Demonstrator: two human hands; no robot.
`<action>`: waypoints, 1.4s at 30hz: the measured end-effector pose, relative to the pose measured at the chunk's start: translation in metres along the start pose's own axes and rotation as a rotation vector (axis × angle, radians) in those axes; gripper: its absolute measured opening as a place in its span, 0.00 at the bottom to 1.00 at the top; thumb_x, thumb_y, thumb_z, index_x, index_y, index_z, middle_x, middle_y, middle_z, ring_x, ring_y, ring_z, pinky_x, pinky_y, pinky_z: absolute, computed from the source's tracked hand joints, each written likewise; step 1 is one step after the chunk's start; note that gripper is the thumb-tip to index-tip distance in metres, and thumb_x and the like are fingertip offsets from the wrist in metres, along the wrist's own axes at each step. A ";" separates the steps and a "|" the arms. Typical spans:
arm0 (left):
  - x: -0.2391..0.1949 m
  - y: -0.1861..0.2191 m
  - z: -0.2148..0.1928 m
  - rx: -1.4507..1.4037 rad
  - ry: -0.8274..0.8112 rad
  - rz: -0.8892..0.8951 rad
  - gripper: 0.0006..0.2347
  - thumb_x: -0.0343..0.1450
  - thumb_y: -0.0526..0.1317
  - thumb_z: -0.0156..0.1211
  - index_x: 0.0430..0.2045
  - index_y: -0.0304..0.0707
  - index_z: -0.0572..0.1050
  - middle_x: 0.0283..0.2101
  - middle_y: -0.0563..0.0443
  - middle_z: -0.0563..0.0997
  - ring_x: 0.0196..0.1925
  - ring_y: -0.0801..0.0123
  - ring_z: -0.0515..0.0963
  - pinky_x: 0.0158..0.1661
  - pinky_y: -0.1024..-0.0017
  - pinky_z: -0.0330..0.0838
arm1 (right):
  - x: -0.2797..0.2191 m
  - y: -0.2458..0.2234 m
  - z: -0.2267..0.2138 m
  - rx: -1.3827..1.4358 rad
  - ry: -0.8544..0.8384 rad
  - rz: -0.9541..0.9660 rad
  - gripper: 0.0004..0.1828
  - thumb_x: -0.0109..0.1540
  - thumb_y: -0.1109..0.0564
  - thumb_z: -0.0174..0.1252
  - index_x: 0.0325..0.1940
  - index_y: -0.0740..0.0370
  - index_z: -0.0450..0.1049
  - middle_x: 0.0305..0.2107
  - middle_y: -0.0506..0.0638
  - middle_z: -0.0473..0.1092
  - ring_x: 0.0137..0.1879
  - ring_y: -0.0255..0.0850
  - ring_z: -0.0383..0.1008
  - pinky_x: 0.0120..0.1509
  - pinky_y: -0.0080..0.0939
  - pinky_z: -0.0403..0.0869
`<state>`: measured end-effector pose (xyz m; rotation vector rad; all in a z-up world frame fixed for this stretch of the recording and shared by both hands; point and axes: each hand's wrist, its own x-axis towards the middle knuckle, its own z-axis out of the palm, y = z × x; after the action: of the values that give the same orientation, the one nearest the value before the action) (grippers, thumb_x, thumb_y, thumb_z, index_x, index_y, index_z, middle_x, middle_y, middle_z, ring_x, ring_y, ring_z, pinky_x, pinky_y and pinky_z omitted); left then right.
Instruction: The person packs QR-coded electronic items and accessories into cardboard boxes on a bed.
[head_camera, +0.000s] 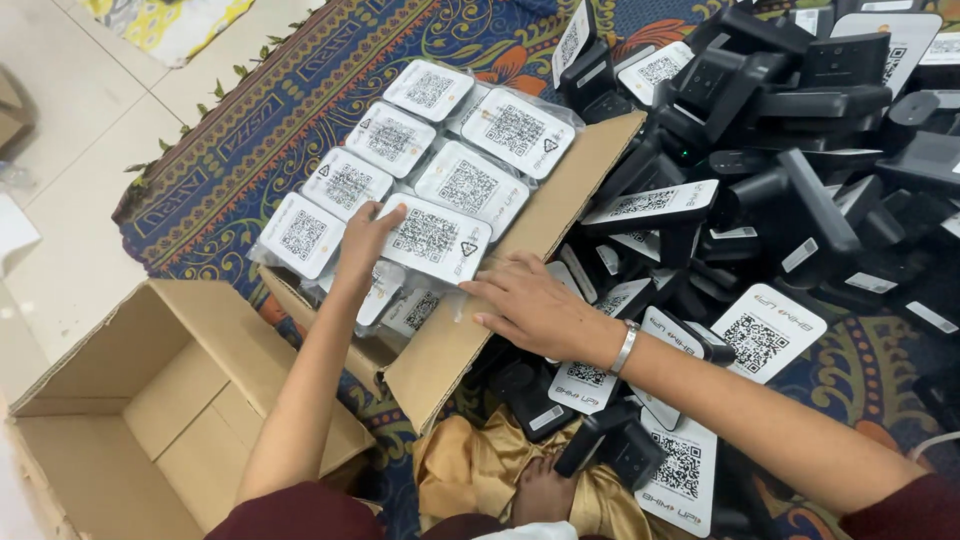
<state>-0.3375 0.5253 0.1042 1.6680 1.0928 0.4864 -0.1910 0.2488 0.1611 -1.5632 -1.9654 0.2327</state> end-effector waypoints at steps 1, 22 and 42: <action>-0.001 -0.002 0.000 0.000 -0.002 -0.003 0.18 0.69 0.49 0.66 0.40 0.29 0.79 0.37 0.46 0.83 0.38 0.68 0.79 0.42 0.72 0.70 | 0.000 0.001 0.002 0.001 -0.002 0.002 0.25 0.67 0.49 0.53 0.65 0.64 0.68 0.54 0.59 0.71 0.63 0.52 0.68 0.74 0.57 0.56; -0.109 0.229 0.299 0.407 -0.107 1.269 0.18 0.65 0.31 0.61 0.50 0.31 0.73 0.57 0.33 0.73 0.55 0.43 0.75 0.52 0.54 0.72 | -0.145 0.106 -0.155 -0.566 0.321 0.399 0.29 0.64 0.49 0.59 0.65 0.65 0.67 0.64 0.62 0.62 0.75 0.56 0.56 0.76 0.65 0.52; -0.512 0.261 0.634 0.165 -0.700 2.074 0.22 0.60 0.30 0.57 0.52 0.24 0.70 0.58 0.31 0.72 0.55 0.48 0.75 0.51 0.60 0.73 | -0.708 0.007 -0.311 -1.118 1.840 1.570 0.05 0.58 0.60 0.61 0.37 0.57 0.80 0.37 0.56 0.79 0.45 0.53 0.79 0.50 0.51 0.74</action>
<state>-0.0065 -0.2591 0.1963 2.2776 -1.4682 0.8632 0.0711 -0.4786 0.1591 -2.0057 0.8884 -1.3499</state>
